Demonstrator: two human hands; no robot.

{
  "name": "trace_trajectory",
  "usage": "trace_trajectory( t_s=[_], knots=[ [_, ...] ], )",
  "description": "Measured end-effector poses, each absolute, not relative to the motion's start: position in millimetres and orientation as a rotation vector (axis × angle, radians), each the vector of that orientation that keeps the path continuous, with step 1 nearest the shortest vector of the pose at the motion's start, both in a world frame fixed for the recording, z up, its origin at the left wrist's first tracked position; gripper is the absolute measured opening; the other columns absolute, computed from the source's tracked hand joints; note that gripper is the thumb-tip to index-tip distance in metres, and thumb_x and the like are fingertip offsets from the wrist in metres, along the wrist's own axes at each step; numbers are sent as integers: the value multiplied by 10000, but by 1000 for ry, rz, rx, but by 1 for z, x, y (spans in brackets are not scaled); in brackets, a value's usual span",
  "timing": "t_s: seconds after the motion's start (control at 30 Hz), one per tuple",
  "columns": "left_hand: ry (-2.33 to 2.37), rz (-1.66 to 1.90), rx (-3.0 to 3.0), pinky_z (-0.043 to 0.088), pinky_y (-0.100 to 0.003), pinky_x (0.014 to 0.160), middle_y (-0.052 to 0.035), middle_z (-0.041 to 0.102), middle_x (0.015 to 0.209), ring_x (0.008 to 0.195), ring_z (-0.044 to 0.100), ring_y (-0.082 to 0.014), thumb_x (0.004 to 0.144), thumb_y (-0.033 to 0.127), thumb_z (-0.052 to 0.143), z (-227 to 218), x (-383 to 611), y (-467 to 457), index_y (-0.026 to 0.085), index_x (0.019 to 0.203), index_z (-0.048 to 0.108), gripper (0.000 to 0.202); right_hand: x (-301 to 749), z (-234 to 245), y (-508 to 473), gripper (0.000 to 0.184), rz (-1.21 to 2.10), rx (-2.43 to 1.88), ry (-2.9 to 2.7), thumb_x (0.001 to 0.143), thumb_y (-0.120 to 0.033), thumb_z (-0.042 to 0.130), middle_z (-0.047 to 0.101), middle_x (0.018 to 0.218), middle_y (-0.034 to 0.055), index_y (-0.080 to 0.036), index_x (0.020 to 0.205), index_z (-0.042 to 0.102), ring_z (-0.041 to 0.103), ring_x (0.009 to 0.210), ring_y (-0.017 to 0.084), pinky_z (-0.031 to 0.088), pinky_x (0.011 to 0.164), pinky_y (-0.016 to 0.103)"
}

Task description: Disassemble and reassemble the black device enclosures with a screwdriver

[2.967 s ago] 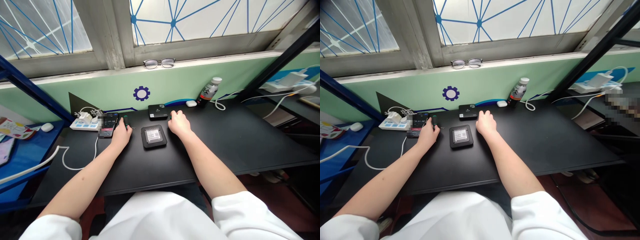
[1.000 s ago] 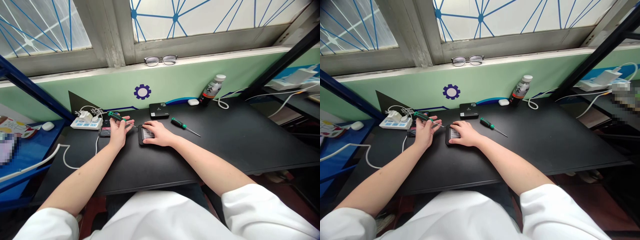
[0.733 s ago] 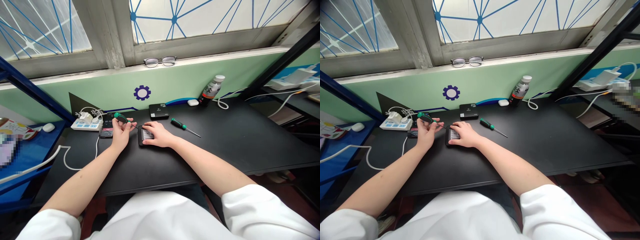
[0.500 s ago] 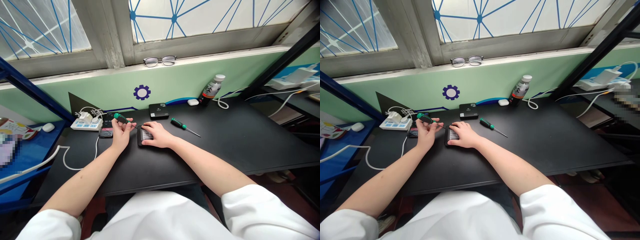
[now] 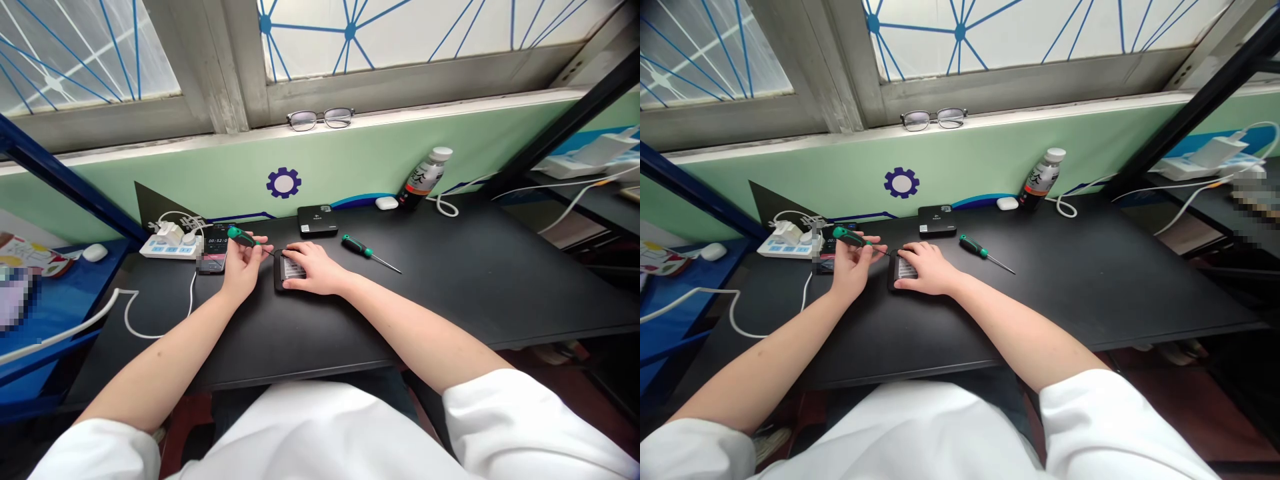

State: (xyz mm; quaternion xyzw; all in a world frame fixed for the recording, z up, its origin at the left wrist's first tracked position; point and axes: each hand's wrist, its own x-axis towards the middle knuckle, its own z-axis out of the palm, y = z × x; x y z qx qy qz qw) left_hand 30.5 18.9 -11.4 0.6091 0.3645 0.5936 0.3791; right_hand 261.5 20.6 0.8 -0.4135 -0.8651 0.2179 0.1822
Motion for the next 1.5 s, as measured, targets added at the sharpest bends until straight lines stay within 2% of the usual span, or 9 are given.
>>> trace_trajectory(
  t_s=[0.13, 0.23, 0.47, 0.63, 0.87, 1.07, 1.2, 1.5],
  knots=[
    [958, 1390, 1817, 673, -415, 949, -112, 751, 1230, 1081, 801, -227, 1049, 473, 674, -14, 30, 12, 241, 1237, 549, 324, 262, 2, 20, 844, 625, -1152, -2455, 897, -660, 740, 499, 1647, 197, -197, 1573, 538, 428, 1525, 440, 349, 1256, 670],
    [988, 1398, 1797, 667, -437, 964, -116, 745, 1244, 1094, 794, -224, 1059, 516, 638, -16, 31, 11, 251, 1287, 512, 371, 262, 2, 20, 843, 623, -1158, -2448, 893, -662, 745, 496, 1649, 197, -200, 1569, 543, 425, 1529, 438, 338, 1266, 668],
    [1019, 1403, 1308, 674, -503, 923, -18, 765, 1058, 1026, 800, -213, 1008, 613, 655, -10, 32, 21, 297, 1190, 406, 441, 263, 4, 20, 849, 640, -1167, -2458, 899, -656, 739, 492, 1649, 203, -177, 1572, 538, 425, 1531, 426, 330, 1279, 653],
    [998, 1372, 1172, 641, -551, 970, -6, 780, 1027, 1062, 796, -226, 1005, 572, 665, -8, 31, 22, 313, 1187, 389, 420, 263, 3, 21, 834, 659, -1166, -2435, 893, -660, 740, 496, 1649, 191, -215, 1570, 542, 421, 1533, 432, 337, 1270, 672],
    [1011, 1357, 1037, 620, -596, 973, 11, 786, 943, 1011, 812, -243, 993, 522, 664, -3, 30, 25, 317, 1165, 365, 401, 263, 0, 21, 822, 654, -1157, -2428, 891, -668, 735, 506, 1637, 179, -240, 1568, 548, 430, 1523, 432, 349, 1260, 675],
    [1027, 1311, 959, 612, -605, 986, -2, 795, 928, 999, 820, -252, 991, 461, 667, 0, 27, 27, 300, 1160, 374, 374, 268, 3, 21, 926, 690, -1142, -2443, 828, -706, 791, 488, 1648, 189, -221, 1576, 539, 408, 1541, 437, 332, 1276, 671],
    [1029, 1333, 959, 617, -611, 978, 3, 795, 925, 1002, 823, -260, 997, 461, 652, -3, 28, 28, 304, 1160, 376, 357, 269, 5, 21, 980, 710, -1125, -2440, 774, -730, 827, 484, 1651, 177, -253, 1580, 537, 405, 1541, 447, 336, 1271, 684],
    [1043, 1354, 935, 628, -587, 987, -5, 780, 924, 937, 832, -249, 1008, 446, 645, -10, 26, 31, 289, 1166, 393, 335, 271, 3, 22, 1000, 734, -1102, -2428, 775, -719, 834, 475, 1653, 189, -266, 1602, 503, 395, 1552, 448, 332, 1270, 699]
  ],
)
